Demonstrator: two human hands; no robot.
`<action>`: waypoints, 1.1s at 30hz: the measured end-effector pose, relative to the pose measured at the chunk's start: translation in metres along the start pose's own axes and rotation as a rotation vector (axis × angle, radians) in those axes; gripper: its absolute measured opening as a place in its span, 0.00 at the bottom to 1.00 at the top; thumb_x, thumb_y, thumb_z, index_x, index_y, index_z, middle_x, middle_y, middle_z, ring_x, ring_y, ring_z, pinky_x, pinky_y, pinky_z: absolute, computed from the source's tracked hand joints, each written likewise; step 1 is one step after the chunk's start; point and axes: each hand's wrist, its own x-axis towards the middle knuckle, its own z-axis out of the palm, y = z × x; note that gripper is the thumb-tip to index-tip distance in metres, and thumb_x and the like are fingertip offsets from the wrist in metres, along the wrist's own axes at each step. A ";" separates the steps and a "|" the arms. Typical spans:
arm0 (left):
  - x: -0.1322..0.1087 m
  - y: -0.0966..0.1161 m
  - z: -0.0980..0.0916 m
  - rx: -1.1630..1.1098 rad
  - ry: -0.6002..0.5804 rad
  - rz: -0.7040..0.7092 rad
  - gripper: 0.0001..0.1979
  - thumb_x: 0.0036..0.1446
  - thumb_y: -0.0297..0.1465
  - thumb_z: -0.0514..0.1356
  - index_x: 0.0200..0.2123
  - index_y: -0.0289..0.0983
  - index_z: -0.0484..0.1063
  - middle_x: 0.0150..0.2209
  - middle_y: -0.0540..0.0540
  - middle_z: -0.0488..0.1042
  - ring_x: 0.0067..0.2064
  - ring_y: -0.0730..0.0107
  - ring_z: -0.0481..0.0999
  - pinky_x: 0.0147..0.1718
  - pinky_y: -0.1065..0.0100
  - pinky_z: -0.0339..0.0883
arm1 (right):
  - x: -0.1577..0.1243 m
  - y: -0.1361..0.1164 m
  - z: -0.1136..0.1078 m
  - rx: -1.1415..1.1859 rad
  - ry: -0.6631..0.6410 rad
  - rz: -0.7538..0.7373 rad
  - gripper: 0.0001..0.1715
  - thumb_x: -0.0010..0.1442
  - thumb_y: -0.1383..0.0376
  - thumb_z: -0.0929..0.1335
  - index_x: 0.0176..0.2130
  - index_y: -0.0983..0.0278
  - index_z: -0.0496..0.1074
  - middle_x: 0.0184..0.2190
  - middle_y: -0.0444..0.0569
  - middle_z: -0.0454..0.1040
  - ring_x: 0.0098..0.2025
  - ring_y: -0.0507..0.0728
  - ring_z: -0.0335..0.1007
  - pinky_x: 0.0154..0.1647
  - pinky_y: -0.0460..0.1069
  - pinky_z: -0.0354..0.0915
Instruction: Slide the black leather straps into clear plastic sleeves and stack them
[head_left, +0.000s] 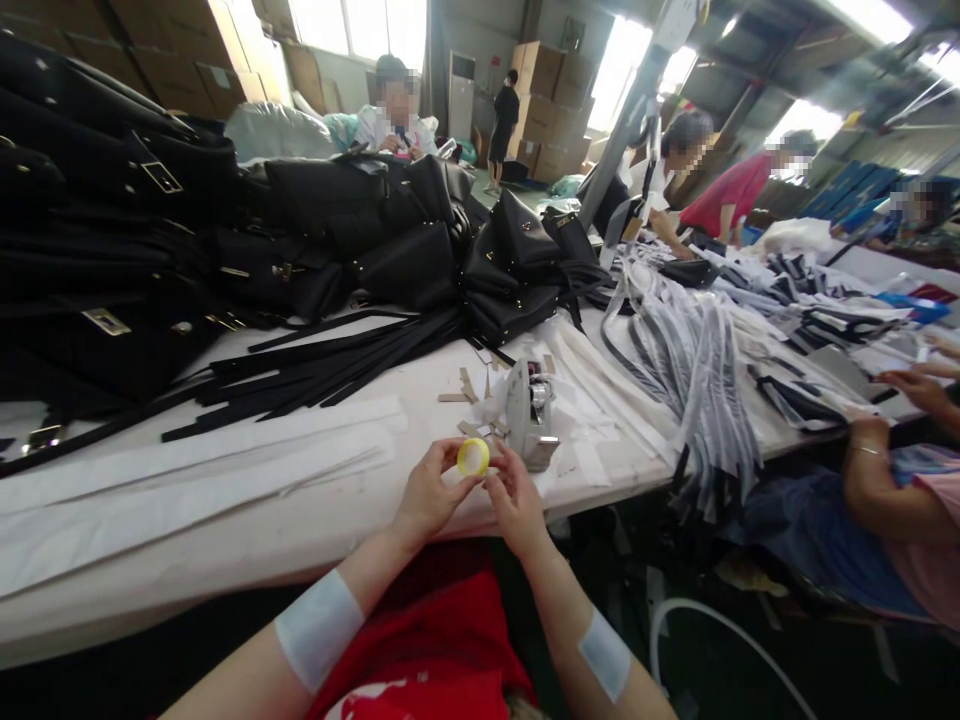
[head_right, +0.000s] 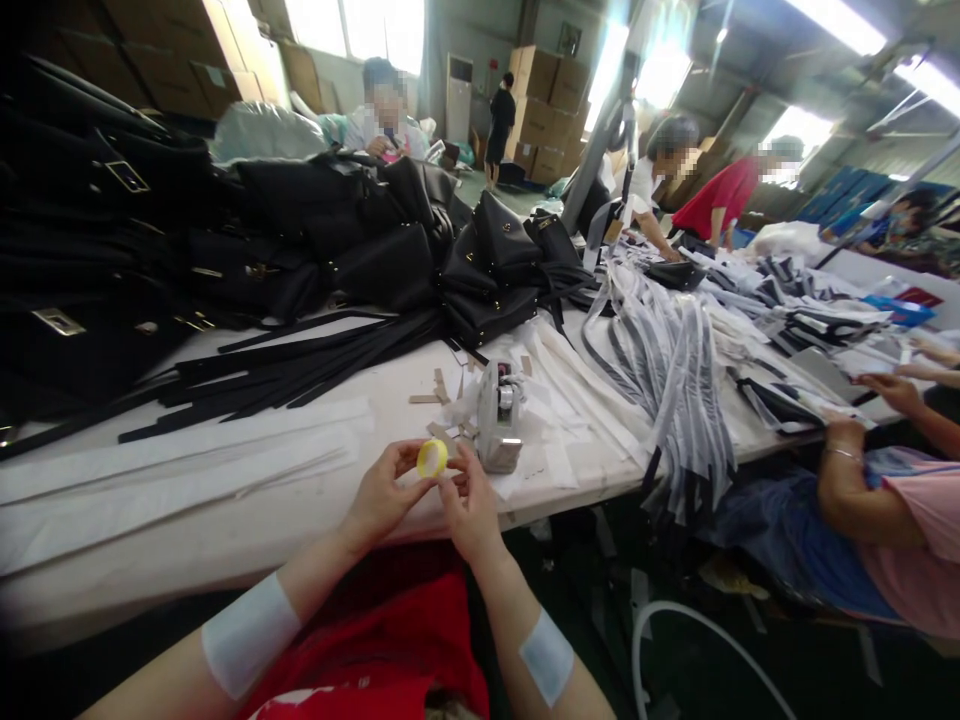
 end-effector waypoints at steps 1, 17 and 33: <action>-0.002 0.003 -0.001 -0.082 0.018 0.005 0.22 0.56 0.35 0.64 0.52 0.38 0.64 0.52 0.41 0.76 0.52 0.62 0.78 0.55 0.57 0.72 | 0.004 -0.001 0.004 0.042 -0.033 0.009 0.32 0.66 0.54 0.64 0.64 0.63 0.60 0.50 0.55 0.76 0.38 0.56 0.75 0.37 0.50 0.73; -0.011 -0.019 -0.002 0.659 -0.183 0.119 0.18 0.65 0.29 0.54 0.55 0.28 0.70 0.59 0.27 0.71 0.60 0.51 0.72 0.59 0.52 0.67 | 0.025 0.052 0.045 -0.203 0.082 -0.001 0.21 0.61 0.64 0.62 0.49 0.62 0.78 0.47 0.52 0.80 0.50 0.60 0.75 0.56 0.57 0.69; -0.002 -0.022 -0.110 0.970 0.021 -0.175 0.18 0.61 0.19 0.47 0.43 0.26 0.77 0.48 0.27 0.74 0.53 0.46 0.72 0.52 0.49 0.65 | 0.014 0.040 0.025 -0.426 0.074 -0.278 0.15 0.63 0.61 0.64 0.45 0.63 0.75 0.43 0.56 0.73 0.44 0.61 0.69 0.50 0.58 0.67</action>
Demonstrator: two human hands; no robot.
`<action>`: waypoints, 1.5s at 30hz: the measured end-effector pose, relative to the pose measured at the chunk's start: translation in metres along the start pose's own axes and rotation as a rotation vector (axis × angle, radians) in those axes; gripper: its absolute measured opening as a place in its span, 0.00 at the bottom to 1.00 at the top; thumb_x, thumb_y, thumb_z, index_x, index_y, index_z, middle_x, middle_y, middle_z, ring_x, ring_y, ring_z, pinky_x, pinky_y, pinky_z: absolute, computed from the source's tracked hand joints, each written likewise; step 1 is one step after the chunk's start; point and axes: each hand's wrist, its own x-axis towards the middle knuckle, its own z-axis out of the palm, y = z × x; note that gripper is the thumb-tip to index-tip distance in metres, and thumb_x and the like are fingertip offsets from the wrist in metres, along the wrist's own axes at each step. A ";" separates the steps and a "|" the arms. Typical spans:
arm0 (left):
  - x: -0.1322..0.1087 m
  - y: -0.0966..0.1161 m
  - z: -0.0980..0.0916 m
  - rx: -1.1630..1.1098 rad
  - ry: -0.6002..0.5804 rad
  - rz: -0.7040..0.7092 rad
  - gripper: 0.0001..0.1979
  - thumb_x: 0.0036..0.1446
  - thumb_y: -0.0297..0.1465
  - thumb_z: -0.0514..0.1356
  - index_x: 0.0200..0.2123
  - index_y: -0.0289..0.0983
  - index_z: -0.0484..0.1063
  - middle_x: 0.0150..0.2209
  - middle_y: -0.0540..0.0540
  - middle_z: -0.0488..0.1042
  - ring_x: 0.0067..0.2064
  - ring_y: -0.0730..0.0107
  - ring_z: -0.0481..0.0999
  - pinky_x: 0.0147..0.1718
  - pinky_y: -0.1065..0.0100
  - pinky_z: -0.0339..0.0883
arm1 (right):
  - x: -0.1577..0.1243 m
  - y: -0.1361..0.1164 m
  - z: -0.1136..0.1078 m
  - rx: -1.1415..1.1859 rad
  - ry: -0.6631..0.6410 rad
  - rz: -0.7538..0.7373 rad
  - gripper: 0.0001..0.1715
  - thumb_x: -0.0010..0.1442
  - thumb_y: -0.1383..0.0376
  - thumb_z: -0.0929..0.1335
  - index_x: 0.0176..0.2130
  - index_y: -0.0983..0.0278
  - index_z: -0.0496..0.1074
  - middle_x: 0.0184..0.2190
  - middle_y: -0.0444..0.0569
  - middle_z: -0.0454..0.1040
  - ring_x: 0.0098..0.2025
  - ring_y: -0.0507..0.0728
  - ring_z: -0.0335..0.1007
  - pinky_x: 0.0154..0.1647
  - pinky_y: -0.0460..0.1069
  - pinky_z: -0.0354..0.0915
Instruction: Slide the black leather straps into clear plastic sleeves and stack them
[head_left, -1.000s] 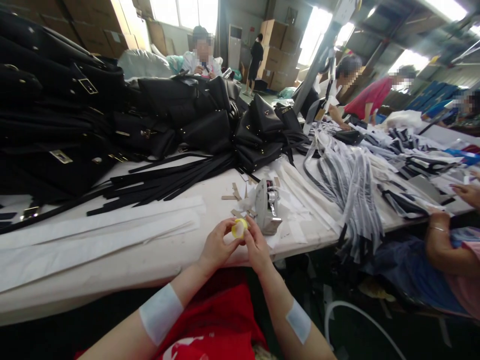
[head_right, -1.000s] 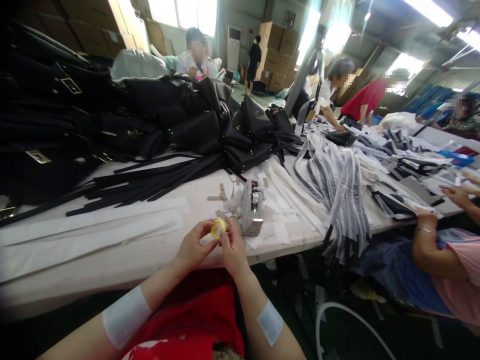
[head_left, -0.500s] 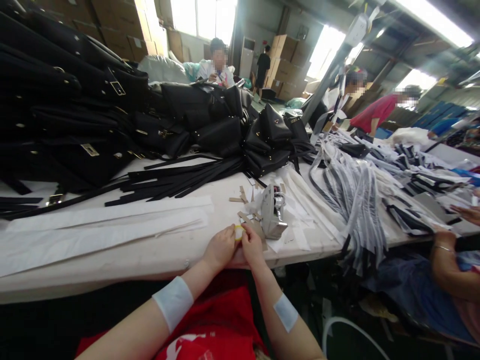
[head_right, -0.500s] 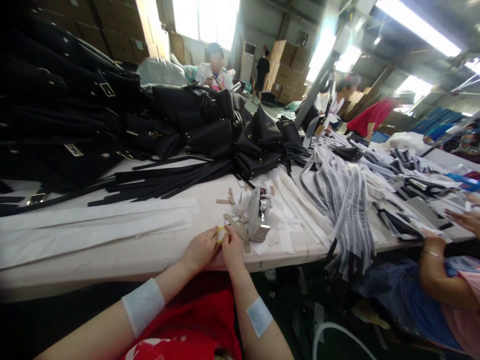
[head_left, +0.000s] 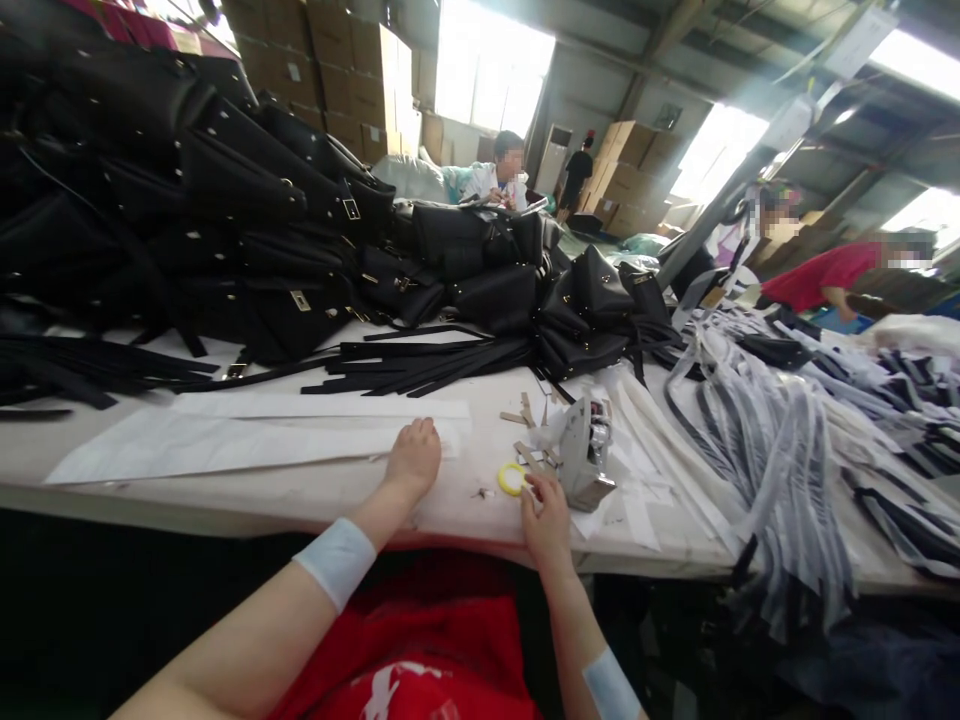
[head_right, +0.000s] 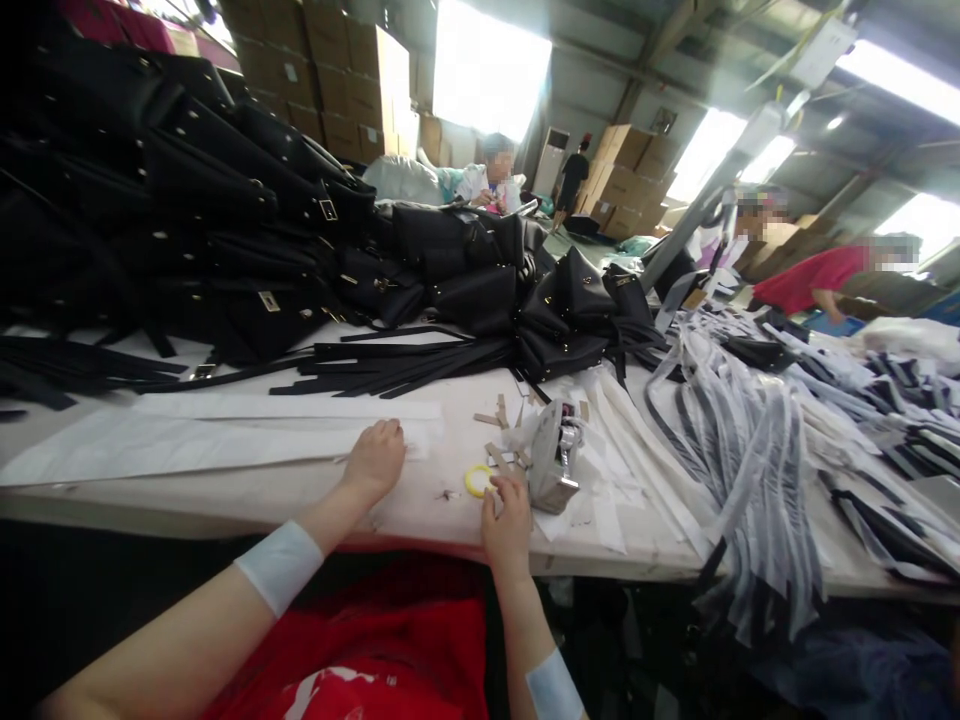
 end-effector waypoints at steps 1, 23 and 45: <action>0.001 -0.007 0.001 0.016 -0.021 -0.013 0.18 0.60 0.17 0.47 0.40 0.27 0.78 0.45 0.28 0.75 0.51 0.47 0.72 0.50 0.51 0.67 | -0.002 -0.004 0.000 0.011 -0.016 -0.001 0.14 0.63 0.62 0.64 0.45 0.63 0.75 0.42 0.56 0.74 0.43 0.60 0.69 0.48 0.58 0.68; -0.006 -0.039 -0.021 -0.391 0.117 -0.227 0.14 0.61 0.34 0.55 0.26 0.38 0.76 0.34 0.42 0.80 0.40 0.58 0.78 0.42 0.62 0.68 | -0.005 -0.037 -0.007 0.183 -0.096 -0.054 0.11 0.64 0.62 0.65 0.38 0.62 0.77 0.35 0.53 0.78 0.36 0.58 0.74 0.36 0.51 0.71; -0.194 -0.064 -0.096 -1.436 0.385 -0.628 0.19 0.41 0.40 0.74 0.17 0.34 0.71 0.18 0.50 0.72 0.22 0.74 0.68 0.24 0.71 0.60 | -0.027 -0.180 0.078 0.567 -1.310 -0.156 0.08 0.57 0.63 0.70 0.28 0.65 0.73 0.24 0.42 0.69 0.29 0.51 0.61 0.30 0.45 0.58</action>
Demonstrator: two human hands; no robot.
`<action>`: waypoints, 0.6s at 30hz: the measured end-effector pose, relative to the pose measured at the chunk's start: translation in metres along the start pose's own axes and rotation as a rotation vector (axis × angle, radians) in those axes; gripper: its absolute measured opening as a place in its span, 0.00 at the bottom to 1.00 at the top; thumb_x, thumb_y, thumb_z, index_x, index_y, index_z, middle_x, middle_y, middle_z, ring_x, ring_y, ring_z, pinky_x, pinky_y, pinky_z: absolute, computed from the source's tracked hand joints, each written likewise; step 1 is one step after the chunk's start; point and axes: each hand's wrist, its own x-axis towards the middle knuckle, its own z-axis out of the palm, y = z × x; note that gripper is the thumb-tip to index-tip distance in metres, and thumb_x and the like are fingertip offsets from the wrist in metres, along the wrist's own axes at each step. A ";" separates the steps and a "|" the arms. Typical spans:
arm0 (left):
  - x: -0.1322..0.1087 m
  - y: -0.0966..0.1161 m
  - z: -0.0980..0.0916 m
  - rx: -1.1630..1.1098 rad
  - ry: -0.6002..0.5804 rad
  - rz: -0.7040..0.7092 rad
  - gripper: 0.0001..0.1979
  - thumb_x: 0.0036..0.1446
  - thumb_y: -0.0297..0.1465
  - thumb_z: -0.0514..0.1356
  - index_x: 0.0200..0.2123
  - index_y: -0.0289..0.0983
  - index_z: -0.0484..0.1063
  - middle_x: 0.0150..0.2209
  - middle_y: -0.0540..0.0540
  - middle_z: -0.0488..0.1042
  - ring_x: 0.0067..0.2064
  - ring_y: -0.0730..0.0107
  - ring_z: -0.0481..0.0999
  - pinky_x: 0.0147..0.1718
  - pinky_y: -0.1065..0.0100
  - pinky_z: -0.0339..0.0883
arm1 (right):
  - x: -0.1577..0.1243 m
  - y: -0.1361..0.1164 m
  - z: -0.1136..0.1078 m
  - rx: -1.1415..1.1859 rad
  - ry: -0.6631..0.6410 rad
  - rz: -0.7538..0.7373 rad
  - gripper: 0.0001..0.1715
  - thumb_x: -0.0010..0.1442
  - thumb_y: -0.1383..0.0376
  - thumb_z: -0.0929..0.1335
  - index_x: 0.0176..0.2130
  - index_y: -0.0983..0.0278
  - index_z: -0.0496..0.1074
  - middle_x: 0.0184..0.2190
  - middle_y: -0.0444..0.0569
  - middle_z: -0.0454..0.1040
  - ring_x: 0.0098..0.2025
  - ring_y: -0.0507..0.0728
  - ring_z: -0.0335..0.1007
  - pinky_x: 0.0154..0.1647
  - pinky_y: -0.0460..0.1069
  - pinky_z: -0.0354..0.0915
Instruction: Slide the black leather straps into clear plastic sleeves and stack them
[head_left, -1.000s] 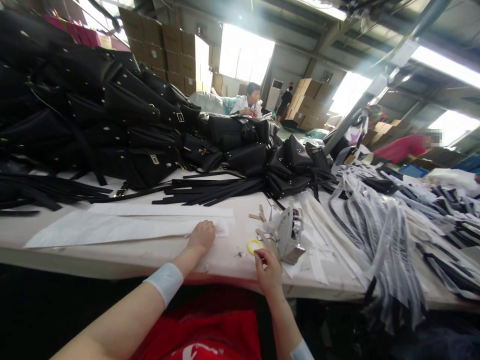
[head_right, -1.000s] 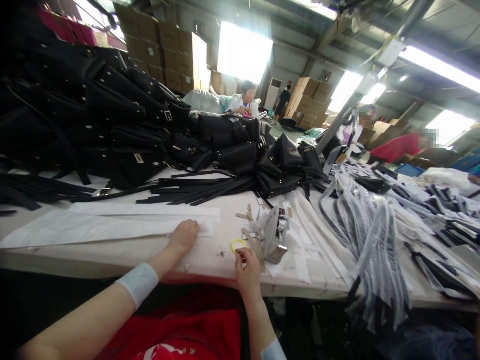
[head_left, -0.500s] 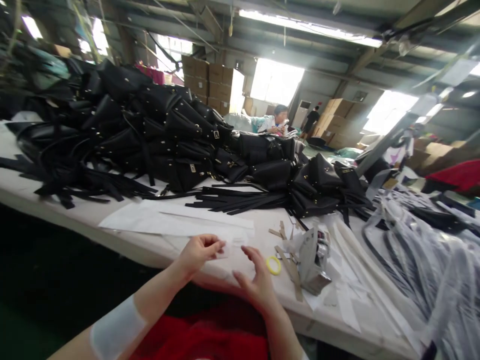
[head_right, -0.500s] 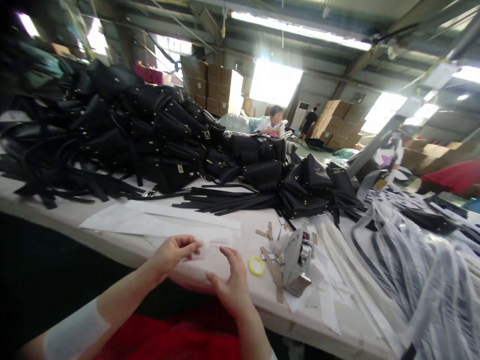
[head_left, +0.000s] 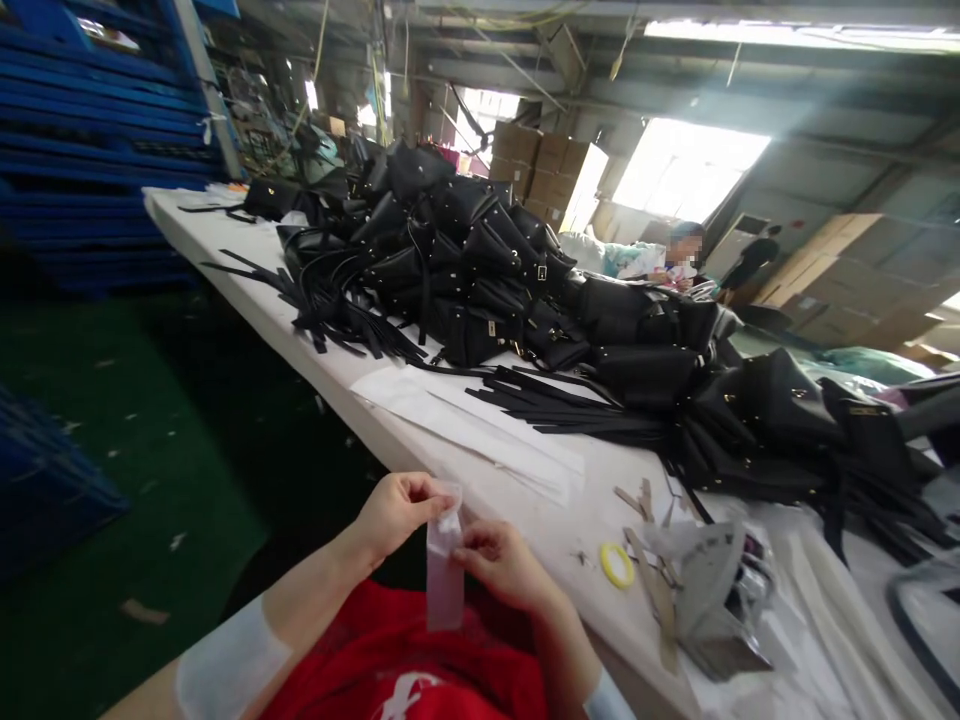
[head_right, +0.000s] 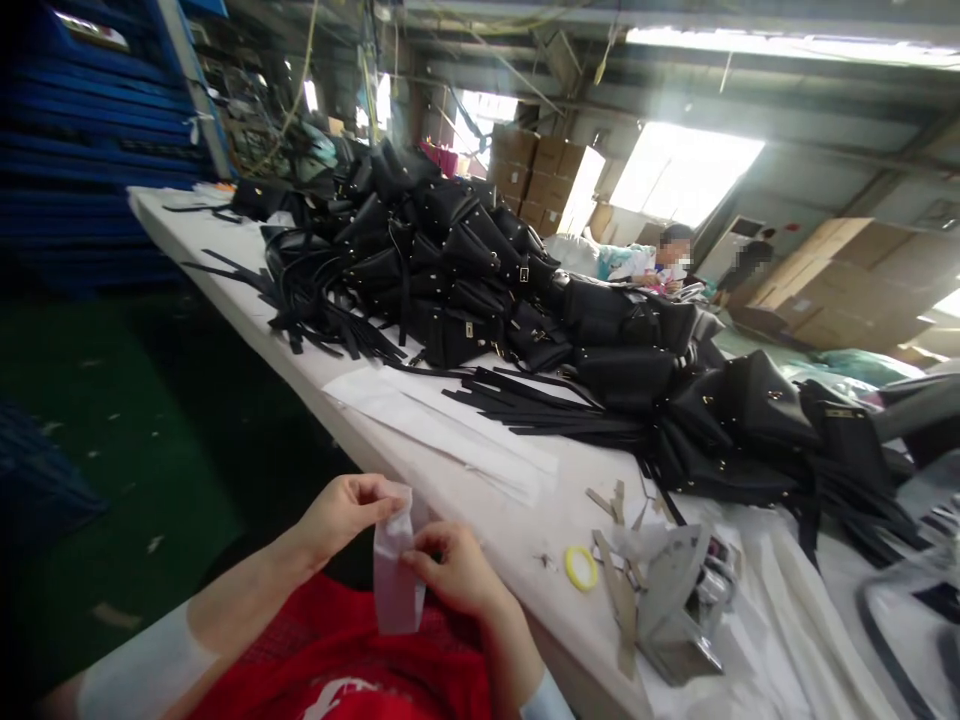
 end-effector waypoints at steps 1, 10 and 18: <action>0.000 -0.001 -0.004 -0.019 -0.003 0.006 0.20 0.40 0.41 0.74 0.16 0.34 0.69 0.17 0.51 0.70 0.22 0.74 0.67 0.24 0.72 0.60 | 0.001 -0.002 0.005 -0.001 -0.003 0.006 0.08 0.56 0.64 0.70 0.27 0.65 0.73 0.24 0.42 0.69 0.29 0.51 0.62 0.30 0.46 0.58; 0.001 -0.036 -0.045 -0.090 -0.077 -0.008 0.18 0.43 0.43 0.71 0.25 0.33 0.74 0.22 0.50 0.74 0.25 0.73 0.69 0.27 0.71 0.62 | 0.023 -0.019 0.049 -0.124 0.107 0.092 0.08 0.56 0.66 0.69 0.27 0.65 0.76 0.24 0.44 0.73 0.29 0.53 0.66 0.32 0.46 0.62; 0.030 -0.049 0.003 0.312 -0.398 0.208 0.13 0.56 0.41 0.62 0.31 0.37 0.74 0.28 0.49 0.76 0.31 0.66 0.74 0.33 0.68 0.69 | -0.017 0.013 0.028 0.030 0.198 0.174 0.30 0.51 0.49 0.75 0.47 0.64 0.75 0.36 0.48 0.77 0.34 0.54 0.70 0.36 0.48 0.66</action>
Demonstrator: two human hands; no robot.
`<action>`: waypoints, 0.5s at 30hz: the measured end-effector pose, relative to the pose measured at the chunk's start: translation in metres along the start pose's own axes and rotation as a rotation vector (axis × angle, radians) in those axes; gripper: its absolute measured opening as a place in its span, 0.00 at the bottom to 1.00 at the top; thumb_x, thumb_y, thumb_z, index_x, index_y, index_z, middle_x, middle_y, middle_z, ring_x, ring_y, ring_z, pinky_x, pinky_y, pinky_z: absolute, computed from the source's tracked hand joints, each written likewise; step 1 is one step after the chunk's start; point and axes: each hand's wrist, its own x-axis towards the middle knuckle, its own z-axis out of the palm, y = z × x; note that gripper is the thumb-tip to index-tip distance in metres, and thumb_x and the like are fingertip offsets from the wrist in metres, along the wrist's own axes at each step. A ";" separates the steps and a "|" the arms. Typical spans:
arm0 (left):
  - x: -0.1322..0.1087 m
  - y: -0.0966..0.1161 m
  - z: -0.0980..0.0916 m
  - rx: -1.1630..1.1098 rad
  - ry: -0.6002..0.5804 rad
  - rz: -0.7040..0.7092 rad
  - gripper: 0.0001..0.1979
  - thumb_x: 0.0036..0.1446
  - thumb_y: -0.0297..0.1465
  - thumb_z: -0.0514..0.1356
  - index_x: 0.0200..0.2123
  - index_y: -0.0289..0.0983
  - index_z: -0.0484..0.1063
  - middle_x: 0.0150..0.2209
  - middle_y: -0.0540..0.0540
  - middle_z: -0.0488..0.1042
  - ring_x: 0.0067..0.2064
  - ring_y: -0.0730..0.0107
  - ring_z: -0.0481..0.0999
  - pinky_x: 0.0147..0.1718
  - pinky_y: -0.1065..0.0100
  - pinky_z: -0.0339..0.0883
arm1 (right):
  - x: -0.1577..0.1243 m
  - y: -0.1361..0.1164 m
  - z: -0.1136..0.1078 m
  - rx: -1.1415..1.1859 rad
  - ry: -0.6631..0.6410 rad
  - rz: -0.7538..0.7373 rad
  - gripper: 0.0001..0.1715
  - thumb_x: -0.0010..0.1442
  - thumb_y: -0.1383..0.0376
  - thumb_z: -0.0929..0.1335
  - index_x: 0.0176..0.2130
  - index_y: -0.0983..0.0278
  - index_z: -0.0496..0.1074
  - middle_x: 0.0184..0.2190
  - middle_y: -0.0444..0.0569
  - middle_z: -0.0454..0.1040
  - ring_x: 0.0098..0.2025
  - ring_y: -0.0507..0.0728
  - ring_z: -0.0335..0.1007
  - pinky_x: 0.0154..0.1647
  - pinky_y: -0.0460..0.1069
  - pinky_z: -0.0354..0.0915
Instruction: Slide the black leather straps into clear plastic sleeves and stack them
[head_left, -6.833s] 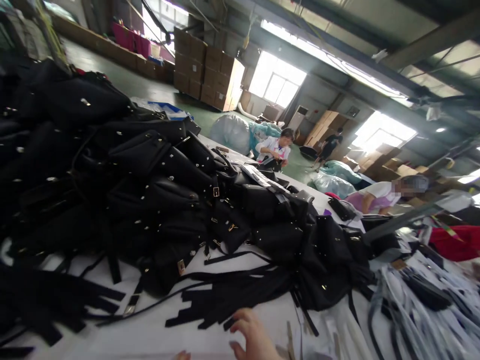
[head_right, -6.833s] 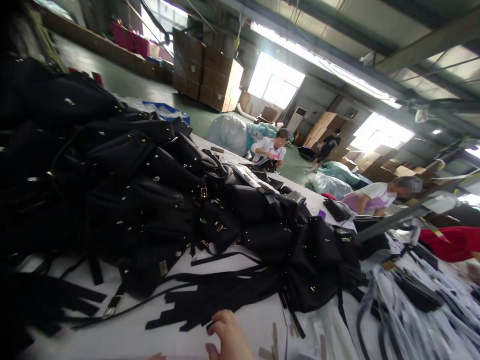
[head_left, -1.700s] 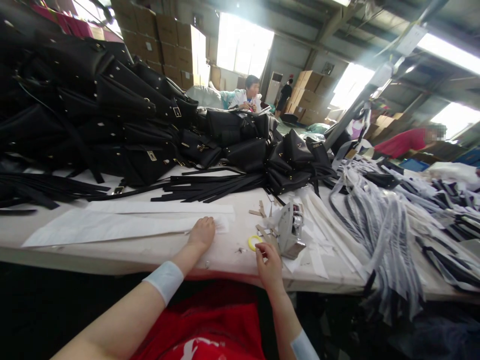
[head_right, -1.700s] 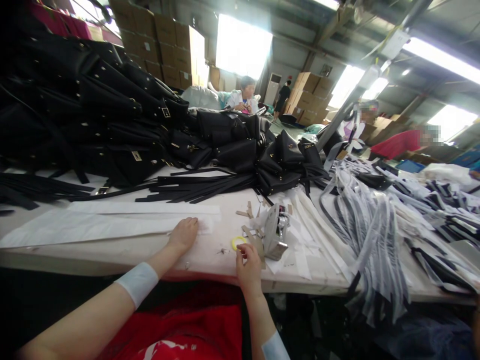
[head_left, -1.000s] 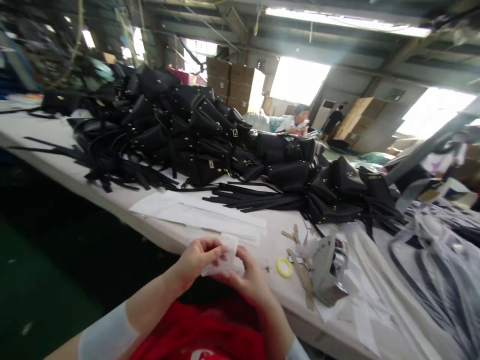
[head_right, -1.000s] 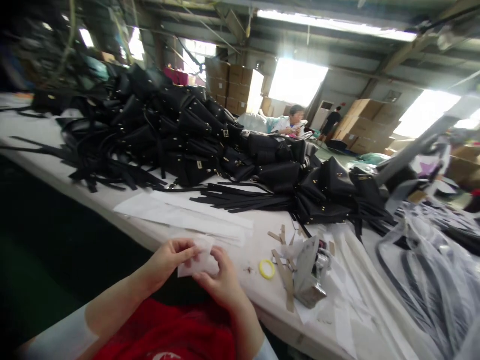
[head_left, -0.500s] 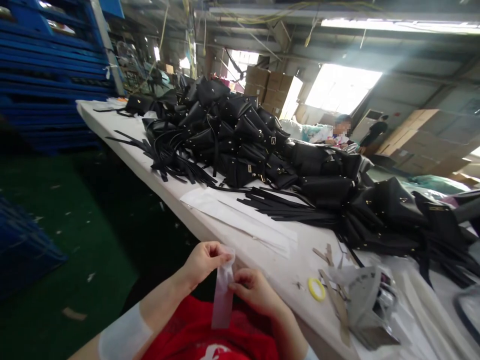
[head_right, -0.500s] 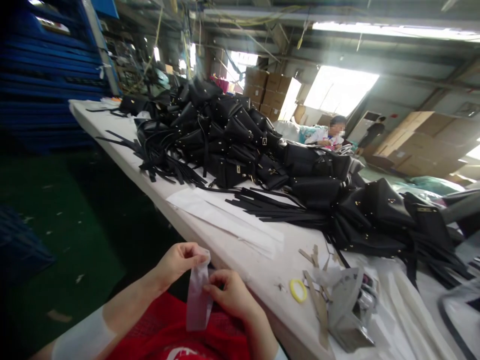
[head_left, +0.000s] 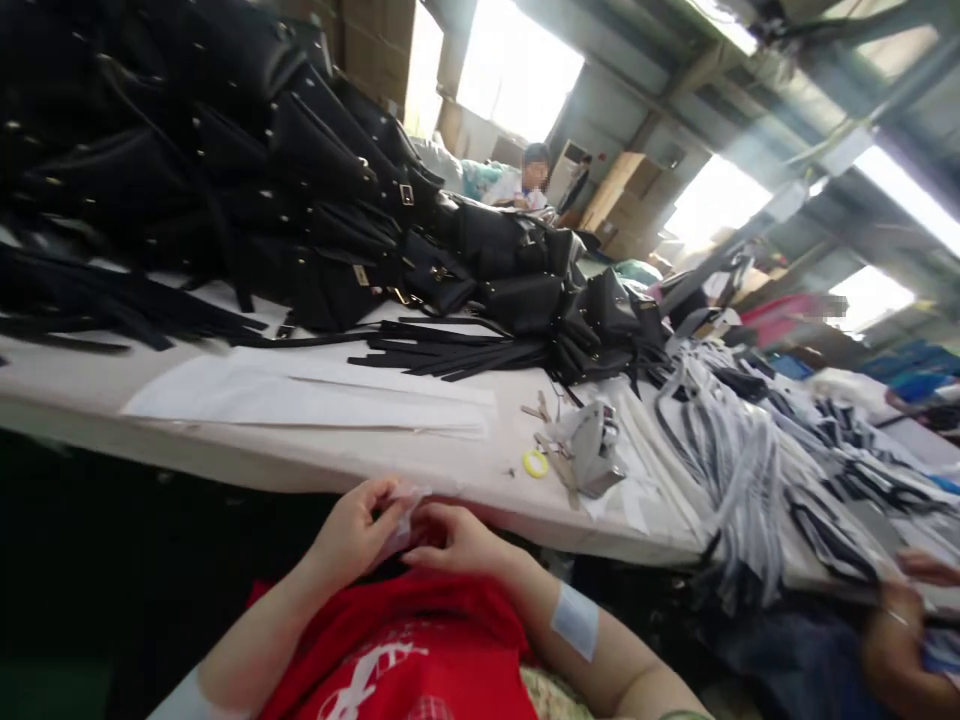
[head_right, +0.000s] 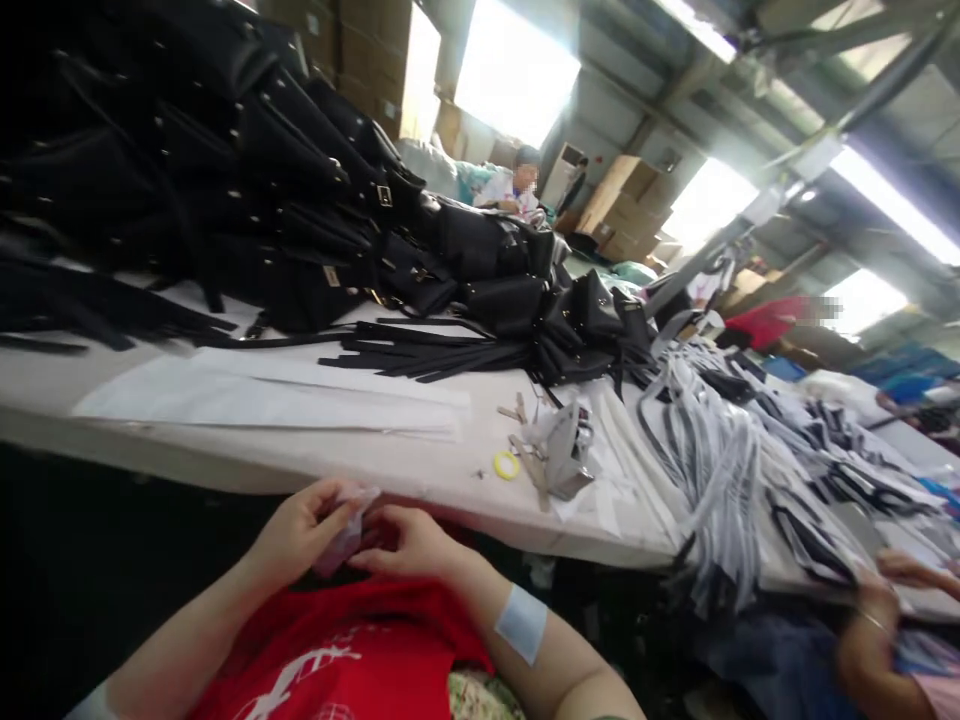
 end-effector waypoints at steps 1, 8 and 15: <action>0.009 0.004 0.015 0.028 -0.089 0.033 0.12 0.57 0.40 0.61 0.30 0.37 0.74 0.29 0.48 0.77 0.32 0.66 0.75 0.34 0.68 0.70 | -0.007 0.009 -0.005 0.080 0.048 0.009 0.35 0.48 0.46 0.76 0.49 0.65 0.75 0.36 0.48 0.76 0.34 0.54 0.70 0.36 0.48 0.67; 0.077 0.022 0.114 0.315 -0.389 0.296 0.14 0.62 0.39 0.56 0.41 0.37 0.78 0.51 0.38 0.77 0.52 0.56 0.75 0.54 0.56 0.69 | -0.059 0.051 -0.031 0.327 0.352 0.080 0.31 0.56 0.41 0.69 0.30 0.67 0.76 0.20 0.43 0.68 0.22 0.49 0.57 0.24 0.45 0.58; 0.142 0.029 0.193 1.020 -0.489 0.686 0.19 0.59 0.34 0.62 0.53 0.37 0.75 0.67 0.35 0.63 0.66 0.49 0.63 0.64 0.51 0.57 | -0.105 0.061 -0.055 0.155 0.454 -0.008 0.20 0.63 0.57 0.68 0.24 0.66 0.75 0.20 0.42 0.69 0.24 0.50 0.60 0.27 0.45 0.58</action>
